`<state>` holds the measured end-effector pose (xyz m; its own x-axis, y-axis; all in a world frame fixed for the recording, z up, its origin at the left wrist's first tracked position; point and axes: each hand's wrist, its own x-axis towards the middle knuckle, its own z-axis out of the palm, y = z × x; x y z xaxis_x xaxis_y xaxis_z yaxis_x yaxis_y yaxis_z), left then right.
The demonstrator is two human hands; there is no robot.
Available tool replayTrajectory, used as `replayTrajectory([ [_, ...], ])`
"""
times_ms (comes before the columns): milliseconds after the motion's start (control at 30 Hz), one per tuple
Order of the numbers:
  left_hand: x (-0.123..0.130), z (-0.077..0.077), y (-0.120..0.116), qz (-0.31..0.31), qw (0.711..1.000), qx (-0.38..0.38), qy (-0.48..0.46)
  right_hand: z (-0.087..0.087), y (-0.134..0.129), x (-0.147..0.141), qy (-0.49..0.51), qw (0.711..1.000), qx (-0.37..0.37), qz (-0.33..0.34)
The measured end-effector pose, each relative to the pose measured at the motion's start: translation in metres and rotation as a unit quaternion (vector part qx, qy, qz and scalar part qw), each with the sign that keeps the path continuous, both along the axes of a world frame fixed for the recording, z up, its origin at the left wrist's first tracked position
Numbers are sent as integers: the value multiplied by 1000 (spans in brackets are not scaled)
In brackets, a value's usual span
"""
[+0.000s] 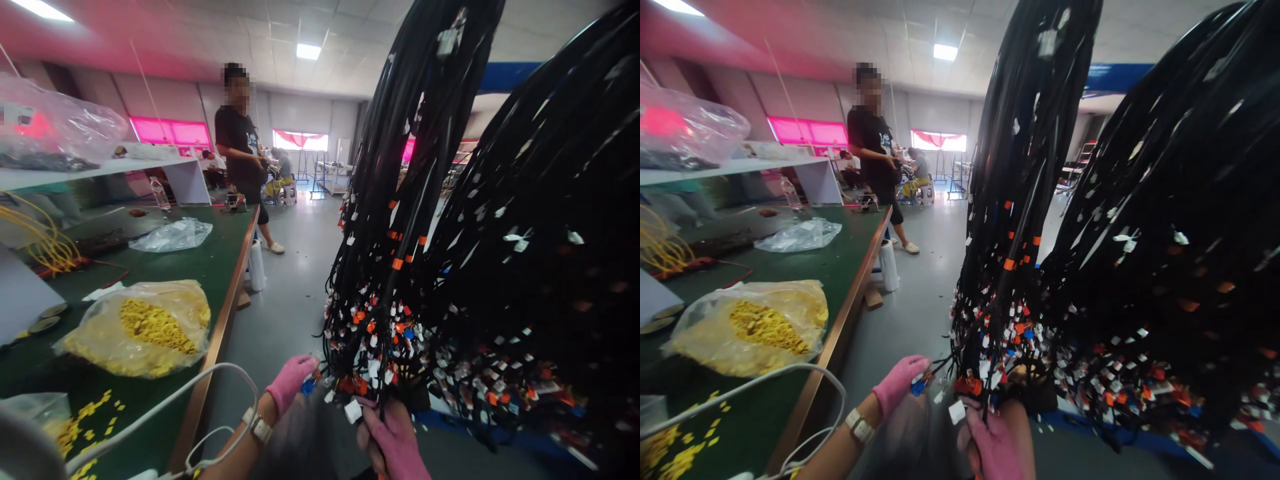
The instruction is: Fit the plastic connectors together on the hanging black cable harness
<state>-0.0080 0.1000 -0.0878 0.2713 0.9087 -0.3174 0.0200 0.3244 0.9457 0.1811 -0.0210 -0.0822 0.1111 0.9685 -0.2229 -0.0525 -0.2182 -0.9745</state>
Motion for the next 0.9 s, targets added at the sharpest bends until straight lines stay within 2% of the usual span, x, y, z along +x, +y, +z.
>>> replayTrajectory([
  [100, 2, 3, -1, 17, 993, 57, 99, 2, -4, -12, -74, 997, 6, -22],
  [200, 8, 14, -8, 55, 977, 127, 160, 5, -6, -22, -132, 990, 33, -37],
  [300, 20, 32, -18, 65, 949, 243, 189, 2, -6, -28, -186, 980, 66, -30],
  [400, 37, 57, -26, 22, 936, 309, 169, -6, -6, -30, -248, 965, 82, -24],
  [533, 65, 88, -29, -18, 922, 344, 178, -18, -5, -33, -334, 937, 100, -6],
  [633, 85, 106, -29, -37, 892, 356, 276, -24, -4, -39, -368, 924, 99, -19],
  [700, 96, 115, -28, -64, 875, 328, 351, -26, -2, -44, -388, 917, 89, -32],
  [833, 111, 121, -26, -104, 858, 260, 431, -22, 2, -51, -456, 887, 71, -22],
  [900, 113, 116, -23, -105, 870, 249, 413, -18, 4, -54, -472, 879, 63, -6],
])
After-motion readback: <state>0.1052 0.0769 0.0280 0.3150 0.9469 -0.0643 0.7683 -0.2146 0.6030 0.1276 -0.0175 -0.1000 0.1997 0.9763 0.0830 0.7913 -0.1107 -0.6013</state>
